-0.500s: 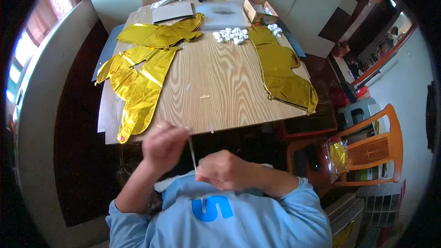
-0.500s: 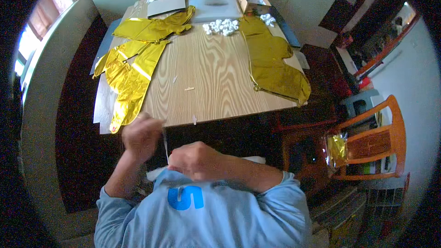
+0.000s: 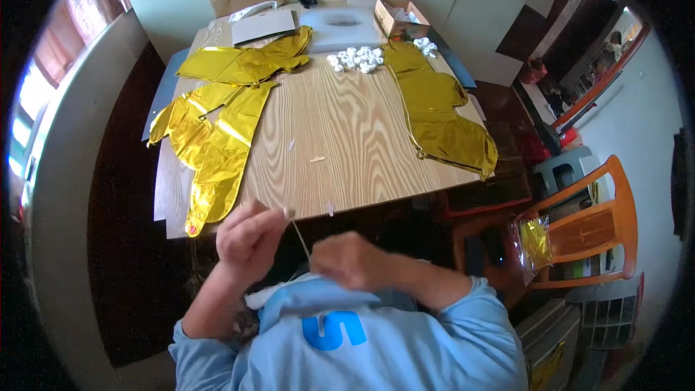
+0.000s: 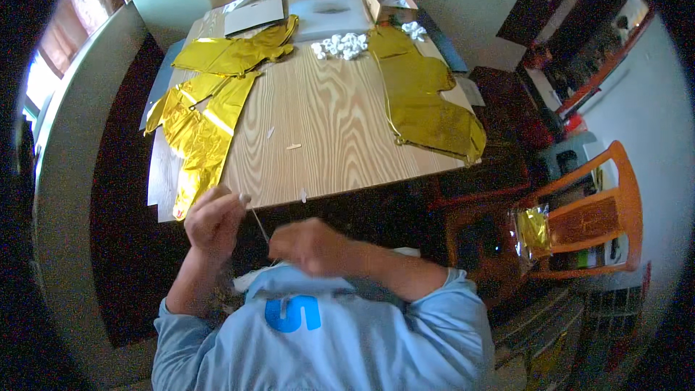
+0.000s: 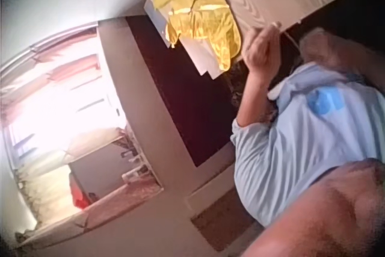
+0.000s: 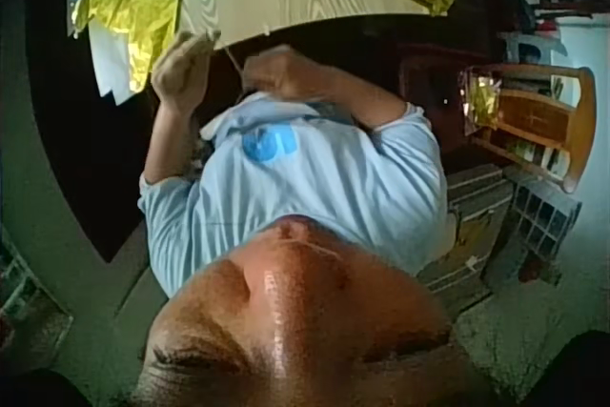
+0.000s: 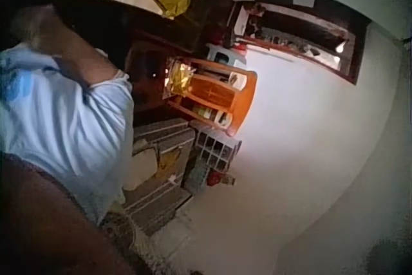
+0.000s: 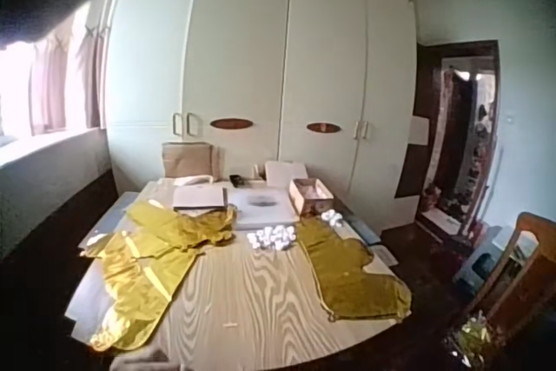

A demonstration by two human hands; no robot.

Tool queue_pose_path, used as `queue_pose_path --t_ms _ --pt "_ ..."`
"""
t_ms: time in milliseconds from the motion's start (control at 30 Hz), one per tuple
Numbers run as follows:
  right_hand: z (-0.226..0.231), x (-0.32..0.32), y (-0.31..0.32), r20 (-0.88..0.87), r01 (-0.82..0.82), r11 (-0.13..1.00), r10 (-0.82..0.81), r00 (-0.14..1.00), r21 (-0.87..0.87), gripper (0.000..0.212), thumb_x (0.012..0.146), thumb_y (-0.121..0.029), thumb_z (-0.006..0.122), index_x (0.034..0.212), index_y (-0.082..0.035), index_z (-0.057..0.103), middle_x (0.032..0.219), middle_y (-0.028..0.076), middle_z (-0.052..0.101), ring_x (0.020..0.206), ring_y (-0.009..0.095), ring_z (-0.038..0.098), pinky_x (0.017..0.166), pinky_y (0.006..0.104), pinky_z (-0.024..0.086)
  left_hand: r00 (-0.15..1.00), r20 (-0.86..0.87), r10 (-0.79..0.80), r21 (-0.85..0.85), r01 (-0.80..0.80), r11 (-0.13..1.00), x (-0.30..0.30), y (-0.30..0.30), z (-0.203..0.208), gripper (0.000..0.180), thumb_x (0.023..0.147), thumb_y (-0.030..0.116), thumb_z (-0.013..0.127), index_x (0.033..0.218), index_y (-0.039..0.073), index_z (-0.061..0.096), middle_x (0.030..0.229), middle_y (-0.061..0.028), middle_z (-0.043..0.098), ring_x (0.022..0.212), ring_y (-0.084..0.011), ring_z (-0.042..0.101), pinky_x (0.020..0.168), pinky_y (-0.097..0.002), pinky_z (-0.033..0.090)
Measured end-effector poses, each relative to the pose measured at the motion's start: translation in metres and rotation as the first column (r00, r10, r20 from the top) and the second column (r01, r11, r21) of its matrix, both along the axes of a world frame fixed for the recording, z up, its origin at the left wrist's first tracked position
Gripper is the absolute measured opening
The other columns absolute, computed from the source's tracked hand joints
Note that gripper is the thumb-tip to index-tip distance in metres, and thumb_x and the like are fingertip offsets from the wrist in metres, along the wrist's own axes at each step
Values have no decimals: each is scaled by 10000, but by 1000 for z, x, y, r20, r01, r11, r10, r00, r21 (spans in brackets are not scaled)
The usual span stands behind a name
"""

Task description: Folding gold foil sheets and placing them onto cardboard backings for assembly.

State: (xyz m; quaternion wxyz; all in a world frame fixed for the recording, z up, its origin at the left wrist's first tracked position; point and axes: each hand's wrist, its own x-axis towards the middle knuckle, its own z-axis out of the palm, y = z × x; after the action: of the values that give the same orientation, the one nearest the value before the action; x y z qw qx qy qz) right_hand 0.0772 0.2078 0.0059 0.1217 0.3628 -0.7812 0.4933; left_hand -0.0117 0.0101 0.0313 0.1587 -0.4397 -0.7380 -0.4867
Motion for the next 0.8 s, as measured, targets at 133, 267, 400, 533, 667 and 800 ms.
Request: queue_pose_path --t_ms 133,267,400,533,667,800 --pt "24 -21 13 64 291 957 -291 955 -6 145 939 -112 608 830 -30 561 720 143 535 655 339 586 586 399 466 915 -104 -390 -111 379 919 14 12 -21 282 754 -91 673 990 57 713 711 -80 590 622 -253 563 640 -375 482" --pt "-13 -1 2 -12 52 998 -53 999 -17 116 930 -92 603 830 -46 567 736 116 571 681 312 617 609 378 481 961 220 -165 -57 182 982 4 -9 12 269 771 -88 691 1000 50 713 774 -66 616 674 -253 585 644 -361 482" --pt "29 -7 16 102 118 992 -113 988 -48 94 900 -79 625 835 -46 567 741 116 573 692 313 619 623 385 490 908 77 -412 -88 418 904 19 7 -8 223 767 -81 712 950 46 721 713 -88 601 631 -233 582 565 -328 466" --pt "-4 -7 2 32 34 996 -36 999 80 120 905 -83 641 827 -48 556 746 119 574 676 306 611 608 372 480 994 104 32 -253 -5 967 2 -8 14 258 727 -68 727 953 56 732 763 -77 631 683 -256 601 628 -348 484" --pt "29 -12 16 25 145 989 -145 989 -5 126 918 -97 637 826 -48 567 750 122 568 670 326 602 582 385 466 931 68 -360 -91 365 927 12 5 -11 211 754 -55 718 935 54 725 720 -91 617 650 -247 608 600 -343 486" --pt "5 -11 13 135 96 995 -100 986 38 121 915 -127 617 841 -35 588 737 150 581 696 352 635 635 409 513 984 170 -55 -47 64 997 9 -6 0 254 768 -61 718 998 48 715 775 -88 637 713 -268 619 675 -355 500"
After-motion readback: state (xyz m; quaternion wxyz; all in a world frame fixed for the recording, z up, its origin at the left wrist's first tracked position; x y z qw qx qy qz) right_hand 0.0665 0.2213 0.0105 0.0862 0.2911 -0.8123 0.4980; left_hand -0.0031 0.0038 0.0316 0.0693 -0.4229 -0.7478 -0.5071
